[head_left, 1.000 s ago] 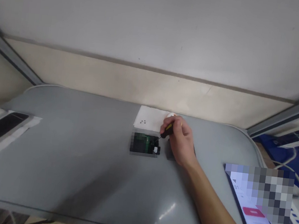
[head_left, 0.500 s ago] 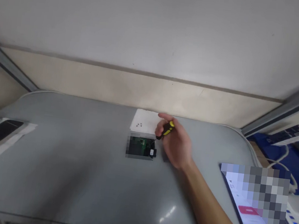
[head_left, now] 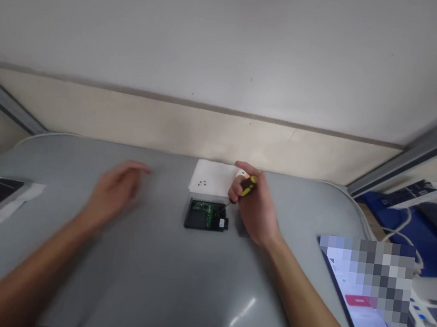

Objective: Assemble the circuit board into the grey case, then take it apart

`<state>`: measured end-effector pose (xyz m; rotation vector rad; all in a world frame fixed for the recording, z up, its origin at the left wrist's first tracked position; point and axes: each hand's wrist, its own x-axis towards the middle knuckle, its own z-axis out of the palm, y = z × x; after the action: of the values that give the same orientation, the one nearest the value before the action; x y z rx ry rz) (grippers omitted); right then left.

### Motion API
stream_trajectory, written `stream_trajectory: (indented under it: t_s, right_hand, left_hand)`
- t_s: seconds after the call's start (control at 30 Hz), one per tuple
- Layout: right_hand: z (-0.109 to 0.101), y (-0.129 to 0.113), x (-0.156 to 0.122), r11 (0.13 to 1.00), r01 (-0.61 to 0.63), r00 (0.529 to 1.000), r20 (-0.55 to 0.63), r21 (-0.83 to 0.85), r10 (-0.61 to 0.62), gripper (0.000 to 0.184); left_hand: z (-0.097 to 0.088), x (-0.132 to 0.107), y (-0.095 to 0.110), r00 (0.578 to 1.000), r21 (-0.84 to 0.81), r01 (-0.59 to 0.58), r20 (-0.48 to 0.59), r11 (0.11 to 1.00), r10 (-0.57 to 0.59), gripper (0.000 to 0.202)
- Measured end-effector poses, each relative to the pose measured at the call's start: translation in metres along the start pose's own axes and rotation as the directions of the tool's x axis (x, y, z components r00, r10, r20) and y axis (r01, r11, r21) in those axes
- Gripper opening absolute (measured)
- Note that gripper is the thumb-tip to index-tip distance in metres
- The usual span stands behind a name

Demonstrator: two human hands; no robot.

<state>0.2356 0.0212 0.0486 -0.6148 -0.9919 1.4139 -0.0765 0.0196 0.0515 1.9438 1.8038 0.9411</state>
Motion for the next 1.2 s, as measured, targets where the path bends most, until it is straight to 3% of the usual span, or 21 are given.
stream_trajectory:
  t_s: [0.03,0.1,0.23,0.33,0.4,0.5,0.63,0.87,1.0,1.2]
  right_hand:
    - [-0.001,-0.002,0.0,1.0,-0.008,1.0,0.002,-0.002,0.008,0.042]
    - [-0.003,-0.004,0.0,0.997,0.009,1.0,0.014,-0.072,-0.008,0.033]
    - [-0.009,-0.003,-0.002,0.994,0.044,0.999,-0.018,-0.1,-0.046,0.032]
    - [-0.007,0.001,-0.002,0.987,0.057,0.998,-0.028,-0.148,-0.062,0.037]
    - [-0.003,0.002,-0.002,0.981,0.07,0.997,-0.023,-0.18,-0.075,0.036]
    - [0.004,0.0,-0.003,0.998,0.016,0.999,-0.028,-0.056,-0.018,0.047]
    - [0.005,0.001,-0.005,0.995,0.004,1.0,-0.022,-0.098,-0.006,0.032]
    - [0.005,0.011,-0.002,0.998,0.059,0.997,-0.045,0.0,-0.059,0.039]
    - [0.009,0.004,-0.003,0.992,-0.038,0.999,-0.017,0.121,0.041,0.042]
    - [0.0,0.007,-0.006,1.0,0.003,1.0,-0.004,0.022,-0.003,0.03]
  left_hand:
    - [0.014,0.001,0.006,0.992,-0.016,-0.052,0.118,0.998,0.054,0.042]
    - [0.038,0.001,0.023,0.928,-0.034,-0.273,0.253,0.961,0.272,0.041]
    - [0.073,-0.011,0.048,0.796,-0.008,-0.515,0.368,0.857,0.481,0.055]
    - [0.09,-0.02,0.051,0.74,-0.022,-0.581,0.4,0.814,0.54,0.066]
    - [0.096,-0.025,0.05,0.741,-0.025,-0.582,0.395,0.813,0.543,0.063]
    - [0.098,-0.029,0.05,0.763,-0.009,-0.562,0.379,0.827,0.523,0.049]
    - [0.095,-0.031,0.052,0.741,-0.005,-0.593,0.388,0.805,0.548,0.033]
    - [0.096,-0.033,0.048,0.732,0.028,-0.61,0.402,0.792,0.55,0.034]
    - [0.096,-0.033,0.047,0.726,0.024,-0.618,0.399,0.786,0.56,0.033]
    - [0.095,-0.033,0.047,0.728,0.03,-0.621,0.392,0.783,0.562,0.032]
